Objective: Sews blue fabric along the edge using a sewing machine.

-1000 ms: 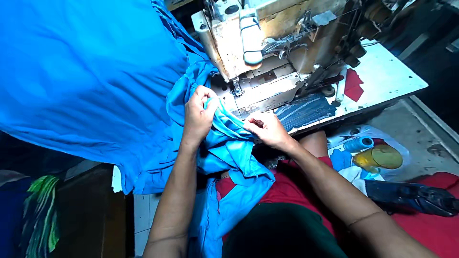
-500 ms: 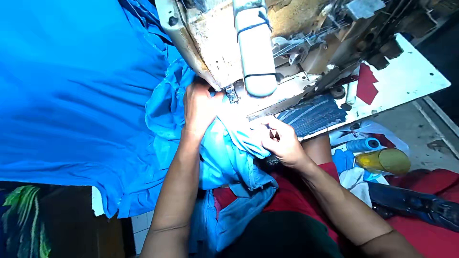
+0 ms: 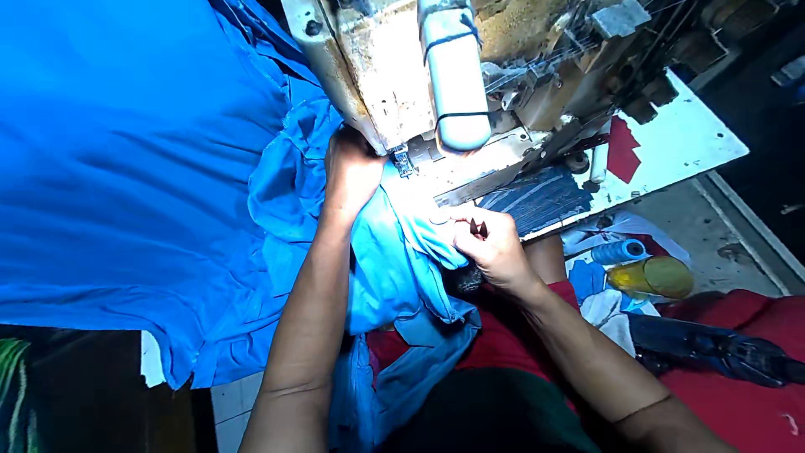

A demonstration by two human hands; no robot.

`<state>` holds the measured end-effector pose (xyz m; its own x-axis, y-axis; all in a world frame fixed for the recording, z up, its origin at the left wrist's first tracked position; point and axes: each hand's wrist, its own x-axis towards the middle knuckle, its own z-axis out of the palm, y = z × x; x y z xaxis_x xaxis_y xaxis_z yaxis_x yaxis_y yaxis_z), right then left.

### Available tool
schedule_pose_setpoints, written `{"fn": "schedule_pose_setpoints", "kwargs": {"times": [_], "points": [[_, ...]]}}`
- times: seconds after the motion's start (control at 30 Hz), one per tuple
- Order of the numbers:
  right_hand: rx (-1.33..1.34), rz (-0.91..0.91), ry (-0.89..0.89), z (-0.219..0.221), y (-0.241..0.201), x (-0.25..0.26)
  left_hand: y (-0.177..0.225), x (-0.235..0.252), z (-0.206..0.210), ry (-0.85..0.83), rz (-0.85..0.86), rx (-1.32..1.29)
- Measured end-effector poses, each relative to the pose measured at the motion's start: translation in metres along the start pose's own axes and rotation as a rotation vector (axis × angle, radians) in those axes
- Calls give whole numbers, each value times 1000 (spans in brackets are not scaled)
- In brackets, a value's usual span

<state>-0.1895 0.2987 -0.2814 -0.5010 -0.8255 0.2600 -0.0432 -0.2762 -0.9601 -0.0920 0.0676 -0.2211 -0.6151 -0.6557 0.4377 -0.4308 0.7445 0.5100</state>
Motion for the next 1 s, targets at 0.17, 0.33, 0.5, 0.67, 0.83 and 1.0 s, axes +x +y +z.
{"fn": "schedule_pose_setpoints", "kwargs": {"times": [0.17,0.33,0.5,0.67,0.83,1.0], "points": [[15,-25,-13,6,2,10,-6,7,2,52,66,-96],[7,-36,4,8,3,7,-13,10,7,66,78,-88],[-3,-36,-55,6,-4,5,19,-18,-23,122,-6,-31],[9,-83,-101,1,-15,8,49,-122,-31,-176,145,-207],[-406,-251,-212,-6,-14,20,36,-177,-57,-387,212,217],[-795,-646,-322,-6,-11,20,63,-194,-89,-266,428,73]]}}
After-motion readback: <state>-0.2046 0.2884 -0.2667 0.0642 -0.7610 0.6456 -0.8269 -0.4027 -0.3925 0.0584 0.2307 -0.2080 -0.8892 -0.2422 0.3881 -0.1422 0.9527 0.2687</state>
